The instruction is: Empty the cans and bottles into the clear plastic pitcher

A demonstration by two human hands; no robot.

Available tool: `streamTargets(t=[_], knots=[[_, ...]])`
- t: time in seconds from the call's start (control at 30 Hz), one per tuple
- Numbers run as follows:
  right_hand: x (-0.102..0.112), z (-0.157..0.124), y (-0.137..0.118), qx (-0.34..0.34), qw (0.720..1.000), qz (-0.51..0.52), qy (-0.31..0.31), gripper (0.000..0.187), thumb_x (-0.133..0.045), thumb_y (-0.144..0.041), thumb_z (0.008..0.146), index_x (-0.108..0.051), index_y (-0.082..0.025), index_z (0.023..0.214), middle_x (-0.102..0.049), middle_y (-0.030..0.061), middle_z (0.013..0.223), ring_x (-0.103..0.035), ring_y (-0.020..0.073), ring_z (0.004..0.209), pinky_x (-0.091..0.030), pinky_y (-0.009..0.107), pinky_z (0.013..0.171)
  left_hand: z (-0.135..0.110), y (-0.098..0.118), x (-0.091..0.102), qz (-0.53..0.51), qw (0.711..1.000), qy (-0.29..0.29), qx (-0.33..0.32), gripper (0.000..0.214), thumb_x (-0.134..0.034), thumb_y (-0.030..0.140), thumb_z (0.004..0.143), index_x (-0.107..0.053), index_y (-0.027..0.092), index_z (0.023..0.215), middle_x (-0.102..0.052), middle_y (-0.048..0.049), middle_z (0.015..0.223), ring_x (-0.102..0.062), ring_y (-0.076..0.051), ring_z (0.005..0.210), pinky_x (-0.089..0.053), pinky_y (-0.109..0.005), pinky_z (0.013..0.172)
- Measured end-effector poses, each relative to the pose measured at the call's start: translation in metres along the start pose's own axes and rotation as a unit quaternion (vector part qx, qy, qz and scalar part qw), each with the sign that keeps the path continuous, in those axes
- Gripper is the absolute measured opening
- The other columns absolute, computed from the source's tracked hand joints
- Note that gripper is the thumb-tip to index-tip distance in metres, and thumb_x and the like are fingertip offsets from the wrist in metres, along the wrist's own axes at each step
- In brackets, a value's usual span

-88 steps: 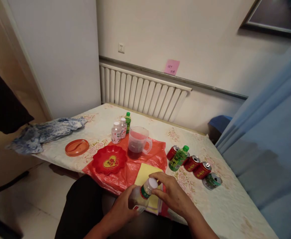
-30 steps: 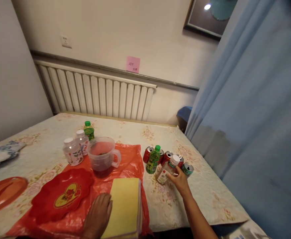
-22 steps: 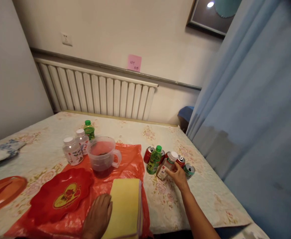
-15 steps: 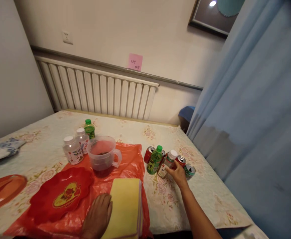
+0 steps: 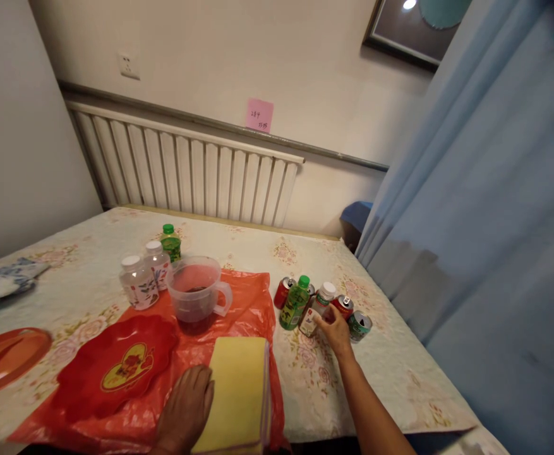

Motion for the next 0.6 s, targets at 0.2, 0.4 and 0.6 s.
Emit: streamTargets(t=[0.2,0.4,0.6], knots=[[-0.017,-0.02,0.038,-0.039,0.999,0.006,0.016,0.073,-0.068,-0.045,0.062,-0.056,-0.008,0.124,-0.072,0.0163,0.109,-0.068,0.0286,0.1,-0.053,0.037,0.086,0.0,0.0,0.002,0.006,1.0,0.002,0.001,0.024,-0.042,0.034,0.095,-0.061,0.021,0.103,-0.066,-0.0075,0.103,-0.061,-0.024,0.099,-0.049,-0.04,0.089],[-0.03,-0.034,0.061,-0.037,0.999,-0.003,0.024,0.058,-0.068,-0.042,0.062,-0.064,-0.012,0.111,-0.075,0.0111,0.1,-0.07,0.027,0.094,-0.053,0.035,0.082,-0.002,0.0,-0.002,0.012,1.0,0.005,-0.001,0.023,-0.043,0.034,0.095,-0.06,0.021,0.105,-0.066,-0.0077,0.104,-0.061,-0.025,0.1,-0.048,-0.041,0.091],[-0.032,-0.039,0.063,-0.015,0.999,-0.022,0.046,0.054,-0.068,-0.041,0.064,-0.066,-0.016,0.112,-0.074,0.0092,0.103,-0.068,0.0261,0.095,-0.052,0.034,0.081,-0.001,-0.002,-0.004,0.009,1.0,0.004,-0.003,0.023,-0.044,0.033,0.094,-0.06,0.02,0.105,-0.066,-0.0072,0.103,-0.061,-0.024,0.1,-0.048,-0.041,0.091]])
Point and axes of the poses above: each hand's wrist, its own z-axis towards the middle knuckle, its own x-axis out of the back of the hand, y = z × x, the point moved 6 cm from there along z, towards the middle knuckle
